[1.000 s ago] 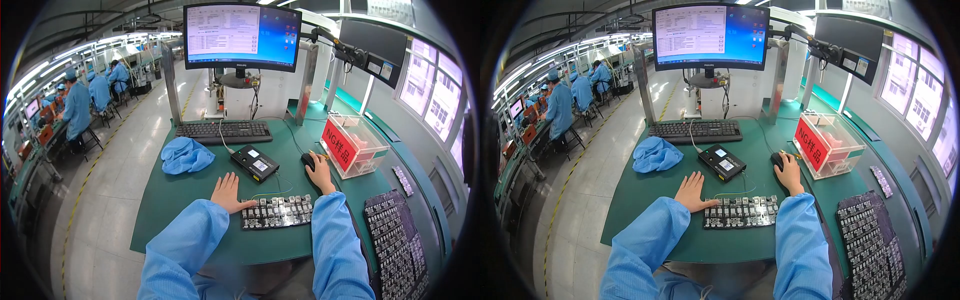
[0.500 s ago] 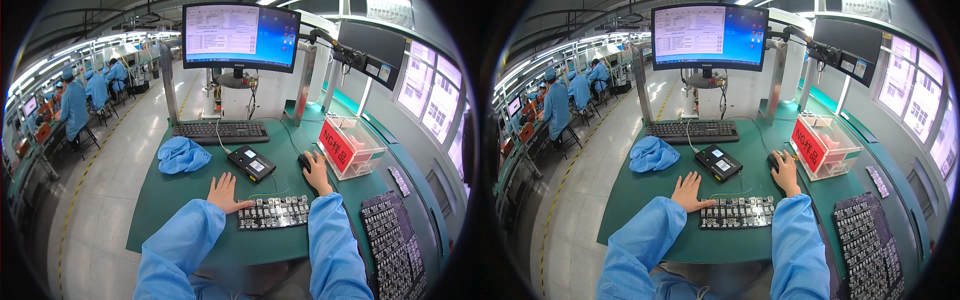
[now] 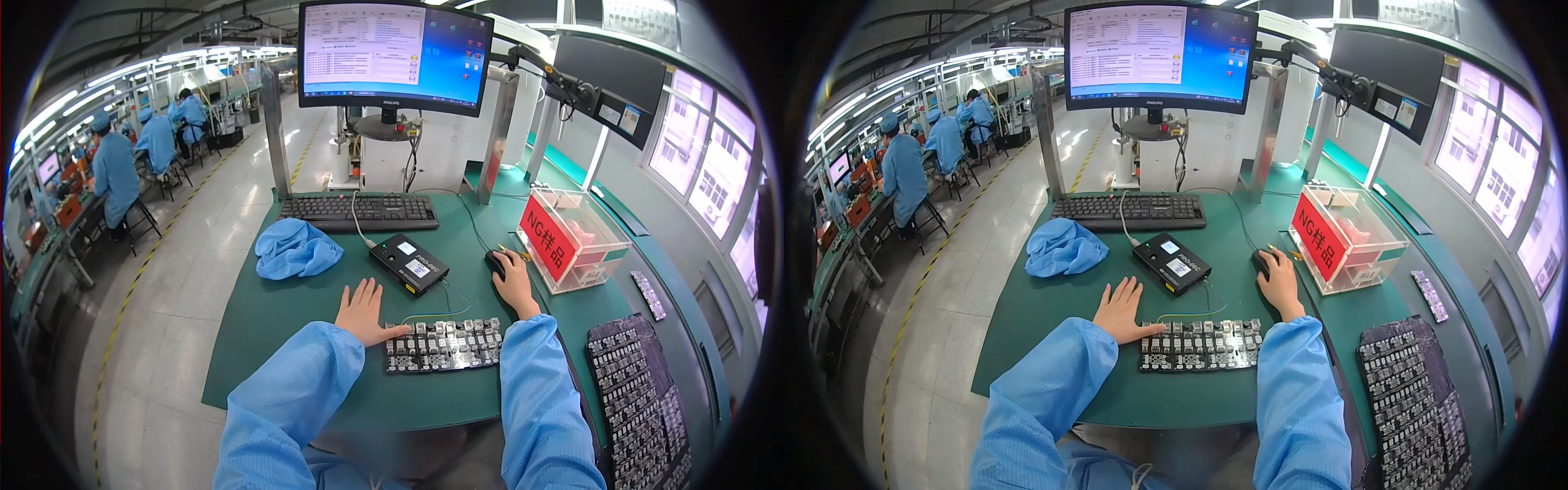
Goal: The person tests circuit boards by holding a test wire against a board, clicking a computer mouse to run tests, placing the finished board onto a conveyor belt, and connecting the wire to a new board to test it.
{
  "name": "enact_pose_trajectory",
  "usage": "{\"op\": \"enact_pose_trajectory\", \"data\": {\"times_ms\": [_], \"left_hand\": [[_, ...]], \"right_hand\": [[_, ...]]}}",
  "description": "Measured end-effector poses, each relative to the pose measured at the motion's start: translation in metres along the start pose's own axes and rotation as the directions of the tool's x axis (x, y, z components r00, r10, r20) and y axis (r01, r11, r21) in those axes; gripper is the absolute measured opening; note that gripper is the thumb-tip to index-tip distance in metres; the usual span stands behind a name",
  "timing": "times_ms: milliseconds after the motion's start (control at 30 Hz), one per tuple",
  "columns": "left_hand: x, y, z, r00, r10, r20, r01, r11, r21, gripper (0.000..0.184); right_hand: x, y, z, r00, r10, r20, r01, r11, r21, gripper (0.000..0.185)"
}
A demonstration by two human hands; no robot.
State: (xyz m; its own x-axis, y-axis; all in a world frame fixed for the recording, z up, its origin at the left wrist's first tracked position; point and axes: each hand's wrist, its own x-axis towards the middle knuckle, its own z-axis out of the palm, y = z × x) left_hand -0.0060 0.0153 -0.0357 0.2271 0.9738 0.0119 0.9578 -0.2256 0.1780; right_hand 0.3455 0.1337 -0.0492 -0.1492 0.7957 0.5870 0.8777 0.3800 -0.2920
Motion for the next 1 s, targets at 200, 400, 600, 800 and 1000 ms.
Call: {"op": "enact_pose_trajectory", "data": {"times_ms": [200,400,600,800,1000], "left_hand": [[0.0003,-0.0002,-0.0016,1.000,-0.004,0.013,0.004,1.000,0.004,0.117],[0.0000,0.0002,-0.0009,1.000,-0.012,0.026,0.012,1.000,0.003,0.118],[0.0031,-0.0028,0.0029,1.000,-0.002,-0.013,0.003,1.000,0.009,0.123],[0.0032,-0.0037,0.0035,1.000,0.001,-0.007,-0.001,1.000,0.003,0.122],[0.0036,-0.0034,0.0039,1.000,0.000,-0.014,0.000,1.000,0.007,0.121]], "right_hand": [[0.0016,-0.0001,0.0015,1.000,-0.015,-0.027,0.015,1.000,-0.004,0.048],[0.0000,0.0001,0.0024,1.000,-0.006,-0.028,0.006,1.000,-0.007,0.048],[0.0001,-0.0003,0.0026,1.000,0.006,-0.027,-0.007,1.000,-0.019,0.048],[-0.0002,0.0012,0.0041,1.000,0.019,-0.023,-0.020,1.000,-0.023,0.048],[-0.0001,0.0020,0.0045,0.999,0.020,-0.032,-0.020,1.000,-0.018,0.048]]}}
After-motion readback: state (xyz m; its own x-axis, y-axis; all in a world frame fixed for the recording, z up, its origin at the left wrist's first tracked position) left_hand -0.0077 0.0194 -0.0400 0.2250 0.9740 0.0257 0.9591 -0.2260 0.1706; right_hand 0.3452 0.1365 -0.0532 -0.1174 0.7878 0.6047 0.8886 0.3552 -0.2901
